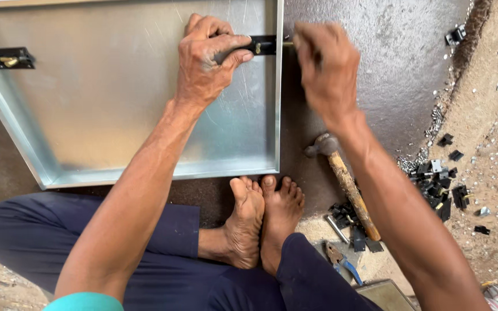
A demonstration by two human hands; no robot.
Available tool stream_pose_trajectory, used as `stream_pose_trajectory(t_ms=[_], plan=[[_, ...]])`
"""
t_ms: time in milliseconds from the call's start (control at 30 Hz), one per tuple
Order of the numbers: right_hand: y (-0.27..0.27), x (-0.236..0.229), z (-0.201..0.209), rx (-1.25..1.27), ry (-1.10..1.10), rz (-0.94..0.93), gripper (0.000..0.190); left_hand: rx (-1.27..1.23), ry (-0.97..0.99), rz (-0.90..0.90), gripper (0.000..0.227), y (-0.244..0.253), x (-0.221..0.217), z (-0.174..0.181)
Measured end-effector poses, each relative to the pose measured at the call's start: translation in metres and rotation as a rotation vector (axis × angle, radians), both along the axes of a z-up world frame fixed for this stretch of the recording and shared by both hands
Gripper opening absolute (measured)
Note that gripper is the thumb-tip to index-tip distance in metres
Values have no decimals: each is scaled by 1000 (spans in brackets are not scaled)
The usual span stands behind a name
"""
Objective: The person sits on the floor and attaches metal hinges to rectangular metal frames using a hammer. They repeatedly pick up a hinge, position it on the frame, and hammer it into place, then move the completed frame aside and repeat the process with a new frame.
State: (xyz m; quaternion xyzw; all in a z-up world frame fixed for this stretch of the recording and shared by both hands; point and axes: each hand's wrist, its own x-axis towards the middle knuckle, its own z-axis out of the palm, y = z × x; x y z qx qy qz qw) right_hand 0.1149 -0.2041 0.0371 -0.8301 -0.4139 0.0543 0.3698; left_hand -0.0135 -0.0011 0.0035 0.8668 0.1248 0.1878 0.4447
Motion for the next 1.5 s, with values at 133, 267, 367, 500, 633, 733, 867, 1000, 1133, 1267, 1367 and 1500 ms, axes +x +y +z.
stream_pose_trajectory(t_ms=[133,267,367,500,633,733,867,1000,1133,1267,1367,1500], plan=[[3,26,-8,-65,41,112,13,34,-5,-8,21,4,2,-7],[-1,42,-10,-125,61,218,9,11,-2,-7,19,2,-1,-12],[-6,47,-2,-132,17,284,13,63,-27,-10,22,7,-10,-10],[0,36,5,-111,6,291,17,72,-10,-33,24,11,-18,-4],[2,36,6,-150,40,259,10,63,-11,-15,23,9,-17,-4],[-2,34,6,-127,70,173,7,28,-15,-8,23,8,-15,-2],[2,14,-2,-1,11,215,15,75,-39,-35,23,10,-16,0],[3,2,-3,-114,-218,189,23,36,-45,-34,20,10,-16,-6],[7,4,-13,-188,-272,185,32,40,-64,-29,20,10,-16,-15],[5,2,-15,-262,-199,122,22,36,-44,-23,21,10,-18,-15],[6,-29,-3,-391,-79,20,34,52,-46,-15,18,8,-16,-9],[13,-48,1,-253,-104,33,36,34,-46,-27,23,8,-14,3]])
